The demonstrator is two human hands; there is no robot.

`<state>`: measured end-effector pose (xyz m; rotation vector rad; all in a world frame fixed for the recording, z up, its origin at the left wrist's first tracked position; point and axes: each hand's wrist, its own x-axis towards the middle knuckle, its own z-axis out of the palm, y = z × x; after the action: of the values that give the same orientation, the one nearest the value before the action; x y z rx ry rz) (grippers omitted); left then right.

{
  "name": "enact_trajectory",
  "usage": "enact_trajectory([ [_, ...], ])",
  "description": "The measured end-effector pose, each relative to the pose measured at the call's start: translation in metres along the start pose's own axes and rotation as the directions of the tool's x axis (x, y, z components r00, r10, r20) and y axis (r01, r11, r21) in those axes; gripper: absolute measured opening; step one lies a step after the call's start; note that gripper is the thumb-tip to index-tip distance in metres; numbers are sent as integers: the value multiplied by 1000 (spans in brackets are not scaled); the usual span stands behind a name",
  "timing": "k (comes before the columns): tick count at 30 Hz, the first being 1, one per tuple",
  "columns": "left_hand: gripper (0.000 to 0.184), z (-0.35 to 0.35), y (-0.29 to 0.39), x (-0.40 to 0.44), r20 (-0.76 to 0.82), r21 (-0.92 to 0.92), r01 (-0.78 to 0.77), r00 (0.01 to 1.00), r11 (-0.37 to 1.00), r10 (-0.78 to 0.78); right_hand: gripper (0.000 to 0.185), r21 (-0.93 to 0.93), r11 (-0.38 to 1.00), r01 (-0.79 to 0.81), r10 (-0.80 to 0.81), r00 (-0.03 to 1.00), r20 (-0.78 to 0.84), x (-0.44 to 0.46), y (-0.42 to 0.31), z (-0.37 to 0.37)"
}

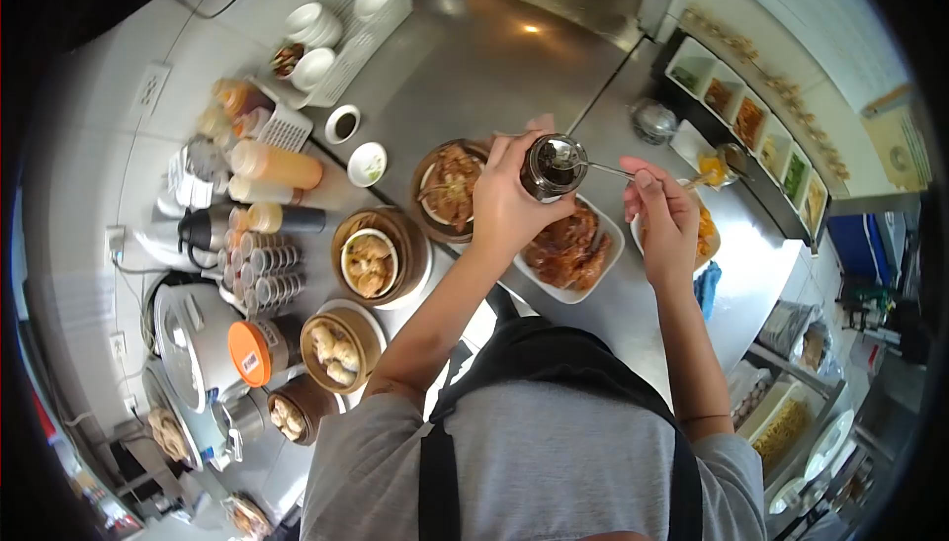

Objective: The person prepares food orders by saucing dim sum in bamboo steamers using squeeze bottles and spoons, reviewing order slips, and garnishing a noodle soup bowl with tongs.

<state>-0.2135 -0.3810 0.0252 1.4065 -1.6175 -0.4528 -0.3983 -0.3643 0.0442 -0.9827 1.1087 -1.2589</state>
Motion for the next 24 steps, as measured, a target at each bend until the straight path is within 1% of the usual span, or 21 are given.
enact_trajectory([
  [2, 60, -24, -12, -11, -46, 30, 13, 999, 999, -11, 27, 129, 988, -89, 86, 996, 26, -2, 6, 17],
  [5, 60, -62, -28, -29, -106, 110, 130, 987, 985, -118, 28, 196, 971, -134, 126, 991, 53, -7, 10, 38],
  [6, 59, -72, -36, -34, -146, 112, 155, 980, 982, -138, 30, 198, 971, -134, 126, 991, 51, -6, 14, 44],
  [9, 60, -109, -50, -53, -230, 198, 193, 962, 961, -146, 28, 142, 978, -154, 144, 986, 80, 0, 31, 61],
  [10, 59, -119, -52, -58, -250, 202, 261, 946, 944, -208, 28, 70, 991, -117, 110, 990, 91, 2, 40, 68],
  [12, 60, -134, -58, -67, -296, 223, 280, 932, 934, -208, 27, -72, 997, -35, 43, 991, 123, 5, 63, 81],
  [14, 61, -146, -66, -75, -341, 225, 278, 920, 934, -191, 26, -144, 990, 12, 10, 989, 147, 6, 86, 92],
  [15, 60, -150, -68, -79, -346, 217, 295, 915, 931, -209, 26, -179, 983, 36, -7, 987, 162, 5, 90, 98],
  [16, 60, -153, -69, -81, -350, 208, 311, 909, 927, -227, 23, -277, 957, 84, -34, 983, 182, 3, 92, 102],
  [17, 60, -156, -69, -84, -354, 198, 327, 903, 924, -244, 22, -373, 891, 258, -164, 950, 266, 4, 93, 105],
  [18, 60, -158, -70, -86, -357, 201, 333, 901, 921, -248, 21, -443, 789, 425, -277, 891, 361, 4, 91, 107],
  [19, 59, -159, -70, -87, -359, 204, 337, 899, 919, -250, 21, -486, 655, 578, -371, 807, 460, 4, 89, 110],
  [20, 59, -159, -70, -88, -360, 208, 338, 899, 918, -250, 21, -500, 624, 600, -367, 790, 491, 2, 84, 112],
  [23, 60, -159, -69, -89, -361, 122, 358, 885, 926, -295, 20, -529, 683, 504, -333, 859, 389, -2, 80, 112],
  [24, 60, -158, -69, -89, -363, 122, 351, 886, 928, -288, 21, -464, 796, 388, -271, 915, 300, -5, 73, 115],
])
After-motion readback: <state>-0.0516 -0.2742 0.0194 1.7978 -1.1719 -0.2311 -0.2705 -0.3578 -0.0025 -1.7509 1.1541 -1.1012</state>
